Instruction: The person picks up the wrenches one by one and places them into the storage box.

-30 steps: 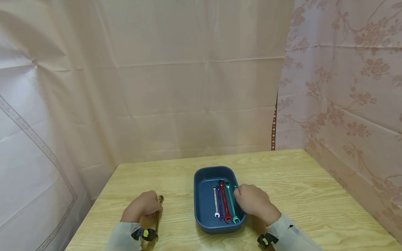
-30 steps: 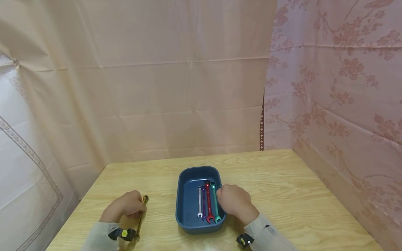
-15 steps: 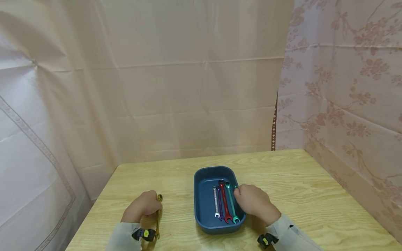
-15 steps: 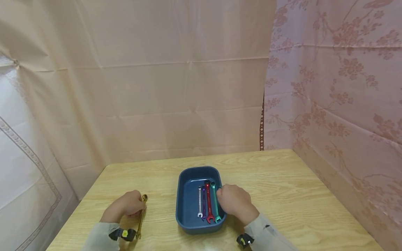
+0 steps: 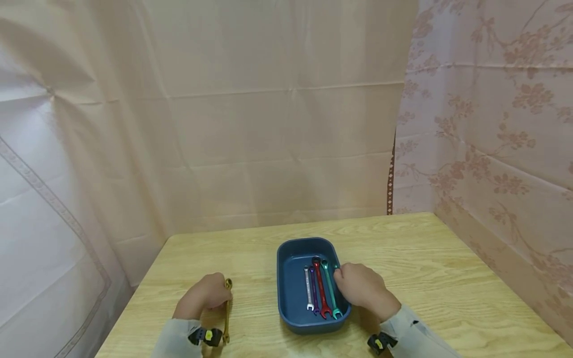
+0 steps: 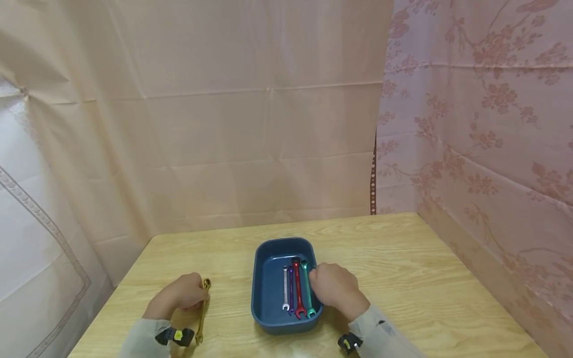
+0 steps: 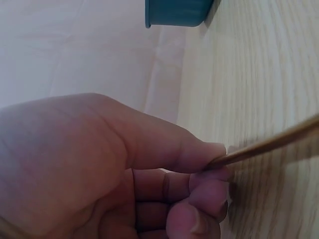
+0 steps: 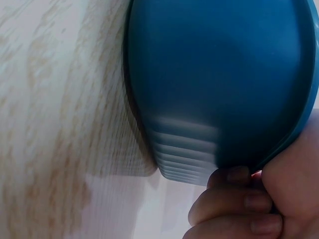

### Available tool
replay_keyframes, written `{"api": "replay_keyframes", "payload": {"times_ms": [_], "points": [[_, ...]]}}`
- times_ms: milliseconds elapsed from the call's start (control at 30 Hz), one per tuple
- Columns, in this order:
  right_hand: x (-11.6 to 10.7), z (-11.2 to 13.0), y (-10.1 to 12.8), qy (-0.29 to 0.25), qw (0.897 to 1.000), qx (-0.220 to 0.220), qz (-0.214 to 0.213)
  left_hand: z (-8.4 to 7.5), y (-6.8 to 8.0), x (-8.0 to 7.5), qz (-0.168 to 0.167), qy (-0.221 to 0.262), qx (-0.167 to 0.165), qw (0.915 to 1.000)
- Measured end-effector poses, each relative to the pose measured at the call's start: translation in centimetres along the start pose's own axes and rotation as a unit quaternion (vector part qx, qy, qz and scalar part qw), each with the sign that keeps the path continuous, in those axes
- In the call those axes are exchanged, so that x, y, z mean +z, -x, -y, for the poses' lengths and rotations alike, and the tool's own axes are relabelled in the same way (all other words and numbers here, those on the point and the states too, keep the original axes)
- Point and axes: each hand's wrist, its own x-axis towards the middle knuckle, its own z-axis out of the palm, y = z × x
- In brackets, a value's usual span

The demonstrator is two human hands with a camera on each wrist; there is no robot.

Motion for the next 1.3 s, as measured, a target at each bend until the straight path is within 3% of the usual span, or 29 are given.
{"api": "replay_keyframes", "payload": {"times_ms": [733, 1300], "points": [[0.2, 0.1, -0.1, -0.002, 1.0, -0.004, 0.0, -3.1, 1.0, -2.2, 0.017, -0.004, 0.027, 0.9995], [0.0, 0.4, 0.0, 0.001, 1.0, -0.006, -0.005, -4.7, 0.3, -3.3, 0.006, -0.041, 0.069, 0.9967]]}}
